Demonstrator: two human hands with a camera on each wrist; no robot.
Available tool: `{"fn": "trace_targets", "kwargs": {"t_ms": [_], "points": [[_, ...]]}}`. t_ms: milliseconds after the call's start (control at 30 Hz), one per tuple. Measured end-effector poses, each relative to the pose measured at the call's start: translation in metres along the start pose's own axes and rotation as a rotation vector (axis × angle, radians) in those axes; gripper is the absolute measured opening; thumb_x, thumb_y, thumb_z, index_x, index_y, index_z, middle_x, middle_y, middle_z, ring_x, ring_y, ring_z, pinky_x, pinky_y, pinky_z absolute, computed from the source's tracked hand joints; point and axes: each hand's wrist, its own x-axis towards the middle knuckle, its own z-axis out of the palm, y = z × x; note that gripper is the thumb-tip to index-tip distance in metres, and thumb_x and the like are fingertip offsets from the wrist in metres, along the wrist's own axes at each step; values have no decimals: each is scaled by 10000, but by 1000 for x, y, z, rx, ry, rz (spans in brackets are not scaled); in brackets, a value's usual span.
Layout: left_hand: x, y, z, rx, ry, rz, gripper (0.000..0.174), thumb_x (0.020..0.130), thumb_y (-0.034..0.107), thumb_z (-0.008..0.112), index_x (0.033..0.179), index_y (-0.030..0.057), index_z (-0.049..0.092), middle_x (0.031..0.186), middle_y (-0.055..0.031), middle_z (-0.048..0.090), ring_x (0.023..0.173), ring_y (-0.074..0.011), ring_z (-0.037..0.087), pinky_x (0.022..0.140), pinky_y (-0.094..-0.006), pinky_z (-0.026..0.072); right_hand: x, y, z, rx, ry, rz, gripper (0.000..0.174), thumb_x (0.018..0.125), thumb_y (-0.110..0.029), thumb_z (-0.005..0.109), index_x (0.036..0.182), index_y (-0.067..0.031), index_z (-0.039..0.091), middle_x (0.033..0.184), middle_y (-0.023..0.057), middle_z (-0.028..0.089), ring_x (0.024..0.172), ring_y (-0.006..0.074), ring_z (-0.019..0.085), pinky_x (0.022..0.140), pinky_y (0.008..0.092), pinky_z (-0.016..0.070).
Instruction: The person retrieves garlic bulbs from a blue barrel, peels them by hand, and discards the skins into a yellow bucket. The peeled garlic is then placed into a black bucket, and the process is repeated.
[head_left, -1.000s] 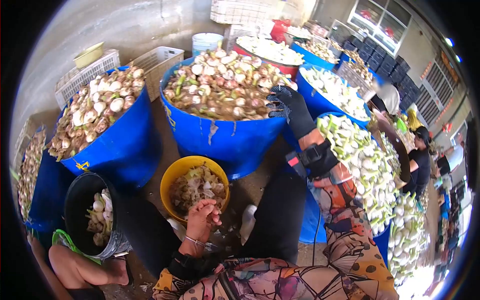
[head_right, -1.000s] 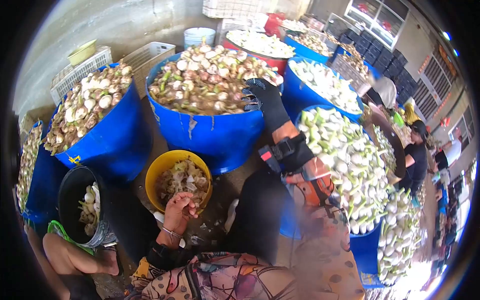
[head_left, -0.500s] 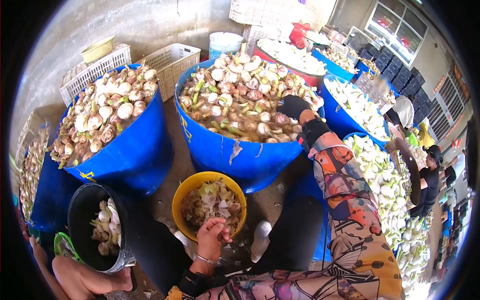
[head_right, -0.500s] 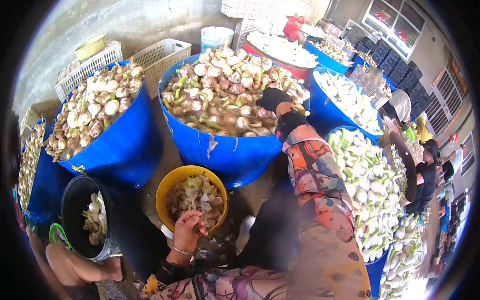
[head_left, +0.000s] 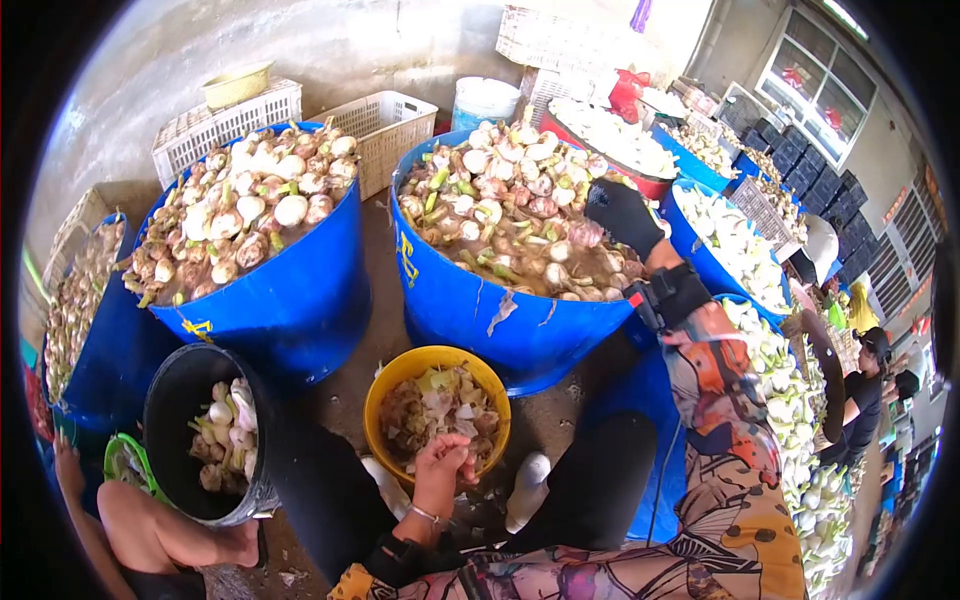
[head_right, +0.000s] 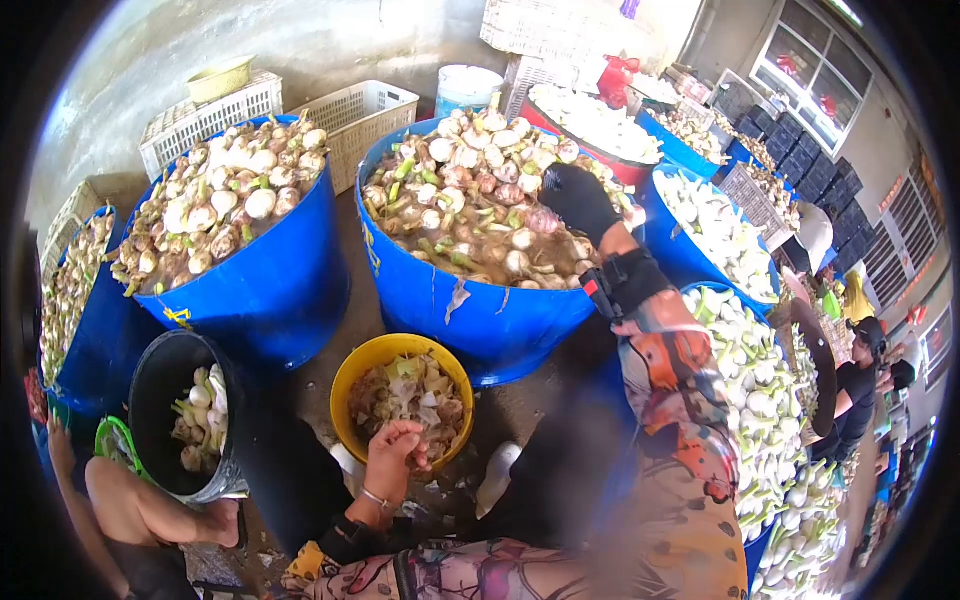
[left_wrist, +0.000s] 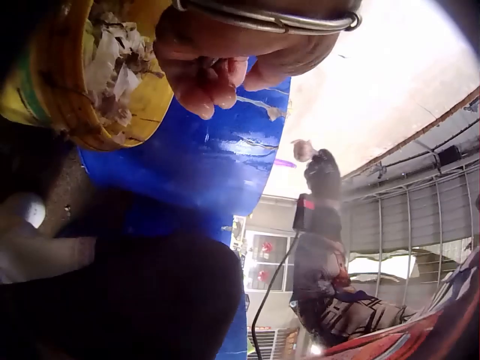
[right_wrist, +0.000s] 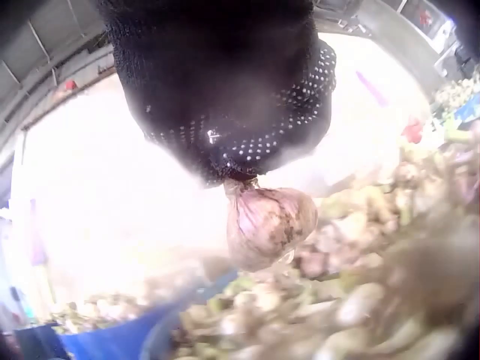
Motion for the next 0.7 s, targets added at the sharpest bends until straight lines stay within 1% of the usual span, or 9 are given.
{"fn": "trace_targets", "kwargs": {"t_ms": [67,100,133,200,233,400,567,633,700], "points": [[1,0,4,12,-3,58,141,836,66,536,972,33,553,732,-61,550,559,-146,538,517,-304,499,-11,-50,-19,127,-117,2,250,740,-194,657,906,-18,593,763,155,625,687,238,611,645,354,475],[1,1,6,29,-11,69,188,838,64,537,1022,32,524,734,-58,544,568,-146,540,531,-304,497,-26,-78,-19,230,-99,18,188,769,-150,645,860,-2,572,690,60,573,625,107,513,564,303,447],[3,0,7,8,-35,121,231,841,68,547,1066,40,502,770,-53,541,591,-137,546,538,-292,500,-42,-100,-17,327,-159,56,130,779,-124,618,835,-19,566,654,23,544,565,76,488,502,272,419],[-2,3,12,-28,-47,169,338,843,71,565,1161,62,449,848,-50,532,650,-131,561,570,-283,516,-74,-114,10,438,-259,-101,94,791,-117,596,825,-34,567,622,9,516,522,56,467,471,242,399],[-5,8,15,-39,-40,174,401,841,71,571,1212,75,418,890,-51,526,686,-134,571,596,-287,528,-96,-143,12,495,-360,19,153,743,-134,635,805,-8,575,685,105,582,654,132,545,630,313,459],[-11,5,10,-93,-155,237,485,832,110,599,1251,86,356,1073,-99,529,803,-180,595,653,-332,546,-176,-175,88,689,-504,-7,133,752,-136,615,765,-15,562,656,82,562,633,125,522,606,315,438],[-13,-2,2,-171,-120,242,257,874,141,579,1105,57,504,954,-87,601,737,-171,604,635,-327,547,-195,-181,105,812,-529,2,119,809,-126,582,847,-14,588,697,61,577,642,119,526,618,301,451],[-10,-3,1,-224,-154,216,288,876,122,577,1137,57,476,939,-76,594,716,-159,602,618,-322,549,-196,-178,101,955,-507,5,147,852,-130,554,924,-13,606,731,43,589,663,119,531,631,292,460],[-8,-3,-1,-271,-169,185,292,880,116,572,1146,57,469,931,-70,591,703,-151,601,609,-320,549,-200,-165,94,1103,-586,181,214,888,-147,519,1031,-4,588,799,46,610,707,123,546,667,286,468]]}}
